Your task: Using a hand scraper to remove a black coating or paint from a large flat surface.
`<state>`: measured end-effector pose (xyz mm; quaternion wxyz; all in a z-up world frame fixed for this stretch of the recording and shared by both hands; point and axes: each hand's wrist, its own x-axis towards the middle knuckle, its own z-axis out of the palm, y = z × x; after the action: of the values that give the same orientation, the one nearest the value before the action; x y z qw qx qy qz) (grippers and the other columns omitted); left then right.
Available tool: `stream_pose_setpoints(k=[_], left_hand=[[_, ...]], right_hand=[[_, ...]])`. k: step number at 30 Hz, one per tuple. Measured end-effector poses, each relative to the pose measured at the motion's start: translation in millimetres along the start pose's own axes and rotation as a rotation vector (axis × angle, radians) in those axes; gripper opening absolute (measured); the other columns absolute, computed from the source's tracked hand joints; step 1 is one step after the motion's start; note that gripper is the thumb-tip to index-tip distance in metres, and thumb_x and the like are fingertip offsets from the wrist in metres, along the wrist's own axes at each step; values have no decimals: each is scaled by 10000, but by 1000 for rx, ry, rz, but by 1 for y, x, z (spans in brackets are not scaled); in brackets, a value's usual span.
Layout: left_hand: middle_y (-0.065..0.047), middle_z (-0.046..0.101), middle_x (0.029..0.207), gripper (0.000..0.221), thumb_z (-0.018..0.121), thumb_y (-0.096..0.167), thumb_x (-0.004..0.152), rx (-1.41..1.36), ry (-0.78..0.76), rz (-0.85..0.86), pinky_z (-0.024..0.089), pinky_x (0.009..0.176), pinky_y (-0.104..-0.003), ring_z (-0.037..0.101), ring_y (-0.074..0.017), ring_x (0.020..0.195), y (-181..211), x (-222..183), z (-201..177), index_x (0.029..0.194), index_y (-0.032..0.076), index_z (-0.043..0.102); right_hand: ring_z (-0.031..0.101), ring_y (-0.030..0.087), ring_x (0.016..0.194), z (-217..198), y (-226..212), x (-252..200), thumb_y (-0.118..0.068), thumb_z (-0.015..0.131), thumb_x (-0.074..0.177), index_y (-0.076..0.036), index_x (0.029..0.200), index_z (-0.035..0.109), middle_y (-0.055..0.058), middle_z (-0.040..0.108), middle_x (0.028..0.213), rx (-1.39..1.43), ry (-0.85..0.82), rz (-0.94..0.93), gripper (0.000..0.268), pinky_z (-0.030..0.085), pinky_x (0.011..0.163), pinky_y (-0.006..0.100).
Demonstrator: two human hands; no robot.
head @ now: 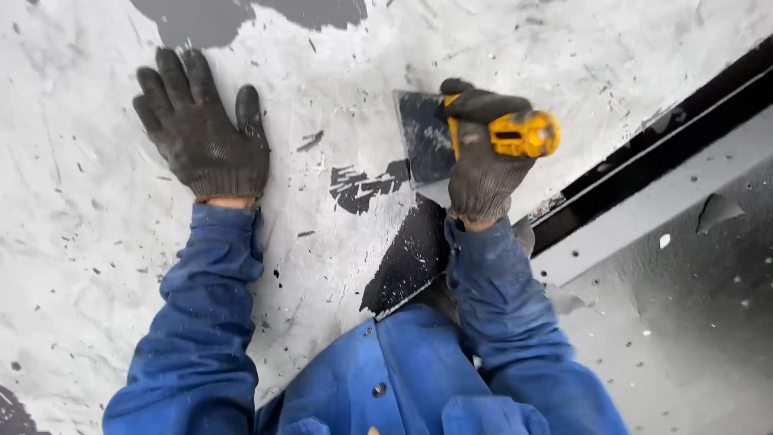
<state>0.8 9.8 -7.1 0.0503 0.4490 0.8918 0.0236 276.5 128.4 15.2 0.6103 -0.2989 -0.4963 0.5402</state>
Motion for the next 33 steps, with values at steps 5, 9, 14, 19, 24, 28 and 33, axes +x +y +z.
stream_pose_setpoints(k=[5,9,14,19,24,28,33], left_hand=[[-179,186,1695,745,472,594,1180,28,17,-41,-32,1216,-483,58,-351,1521,-3,0,17,1685,66,328],[-205,295,1664,694,563,509,1163,-10,26,97,113,1238,-575,164,-427,1511,-3,-14,4,1637,30,398],[-210,314,1647,708,500,561,1149,-19,85,49,136,1236,-581,184,-440,1495,2,1,3,1625,41,430],[-211,311,1648,705,496,558,1160,7,115,38,125,1240,-546,185,-410,1500,4,1,1,1623,30,437],[-165,169,1691,735,452,581,1179,13,-37,6,44,1262,-518,93,-376,1539,7,2,0,1682,63,312],[-176,204,1685,721,502,566,1183,19,-20,-27,62,1253,-547,98,-396,1524,1,-5,-2,1671,68,320],[-119,95,1734,791,291,672,1125,31,-86,-136,-84,1242,-483,-21,-310,1548,-6,-12,6,1704,139,212]], right_hand=[[667,168,859,-46,25,-17,-193,615,1046,-107,1042,589,37,680,994,-566,14,-8,90,567,847,313],[721,225,1057,-15,-7,-16,-293,760,968,-141,1121,605,61,724,1057,-70,-82,57,266,570,1137,453],[699,280,1075,26,-19,-23,-77,688,898,-126,1073,590,53,694,1013,36,-148,132,207,546,1154,536],[710,288,1094,4,-5,-1,-256,750,957,-148,1076,582,59,698,1010,-45,-179,67,233,582,1123,514],[576,214,929,-47,45,-20,-90,725,969,-31,1235,424,100,496,1095,-1201,-130,-535,406,580,814,345],[642,199,949,-26,28,-21,-209,601,1045,-61,1134,504,87,630,1091,-686,-217,-75,198,554,911,313],[726,345,1081,-4,-11,1,-94,554,941,-70,1068,567,117,690,1003,-164,-158,106,130,608,1071,523]])
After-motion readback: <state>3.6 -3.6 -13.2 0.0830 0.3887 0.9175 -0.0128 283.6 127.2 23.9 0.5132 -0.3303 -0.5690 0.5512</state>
